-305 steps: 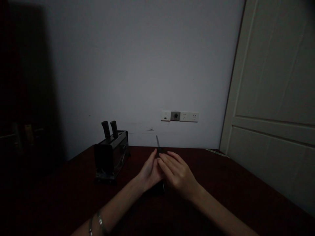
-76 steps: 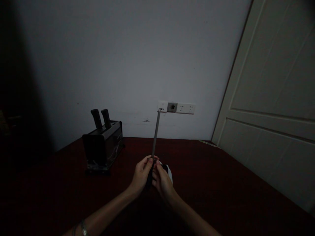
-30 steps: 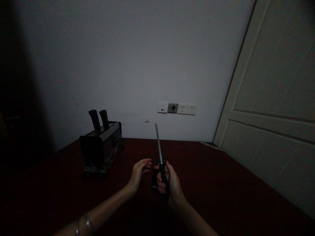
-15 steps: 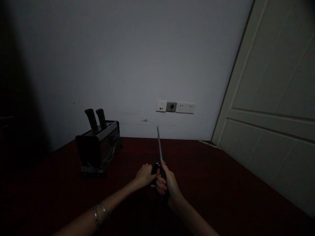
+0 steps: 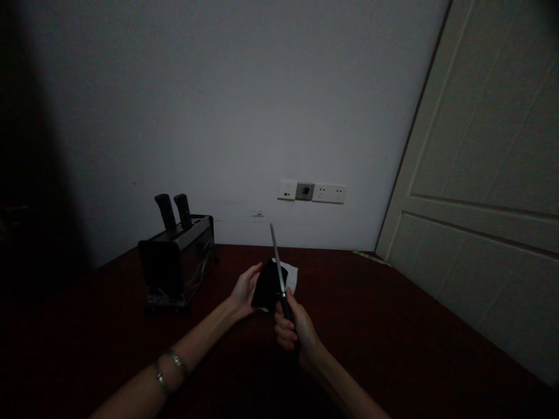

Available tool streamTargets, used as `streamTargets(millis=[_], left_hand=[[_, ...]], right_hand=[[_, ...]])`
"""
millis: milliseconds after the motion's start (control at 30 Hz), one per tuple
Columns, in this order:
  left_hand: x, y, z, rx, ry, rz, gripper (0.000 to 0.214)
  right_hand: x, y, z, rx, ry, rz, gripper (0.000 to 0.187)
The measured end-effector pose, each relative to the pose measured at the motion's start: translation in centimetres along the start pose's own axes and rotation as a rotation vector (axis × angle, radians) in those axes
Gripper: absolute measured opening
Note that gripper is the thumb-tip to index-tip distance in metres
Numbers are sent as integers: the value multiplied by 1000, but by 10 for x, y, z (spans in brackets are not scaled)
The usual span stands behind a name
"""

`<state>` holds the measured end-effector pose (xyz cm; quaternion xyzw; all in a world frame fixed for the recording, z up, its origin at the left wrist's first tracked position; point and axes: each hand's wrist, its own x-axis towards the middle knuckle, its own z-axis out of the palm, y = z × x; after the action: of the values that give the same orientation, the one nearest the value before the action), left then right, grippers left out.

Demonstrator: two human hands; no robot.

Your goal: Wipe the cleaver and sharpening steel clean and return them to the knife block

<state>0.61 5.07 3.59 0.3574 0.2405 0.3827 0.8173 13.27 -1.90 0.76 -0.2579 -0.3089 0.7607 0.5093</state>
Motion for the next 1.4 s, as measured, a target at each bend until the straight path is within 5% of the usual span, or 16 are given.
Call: streamTargets(millis=[167, 367, 733, 967, 1400], left_hand=[[0, -14, 1, 21, -131, 35, 15], [0, -16, 1, 172, -287, 34, 24], [-2, -26, 30, 378, 96, 342, 22], [11, -25, 41, 417, 185, 387, 21], [57, 37, 43, 437, 327, 410, 20]], right_hand=[[1, 5, -3, -19, -6, -49, 48], [0, 9, -1, -38, 32, -7, 50], [4, 17, 0, -136, 143, -47, 58], [4, 17, 2, -127, 201, -112, 61], [-8, 14, 24, -54, 179, 7, 55]])
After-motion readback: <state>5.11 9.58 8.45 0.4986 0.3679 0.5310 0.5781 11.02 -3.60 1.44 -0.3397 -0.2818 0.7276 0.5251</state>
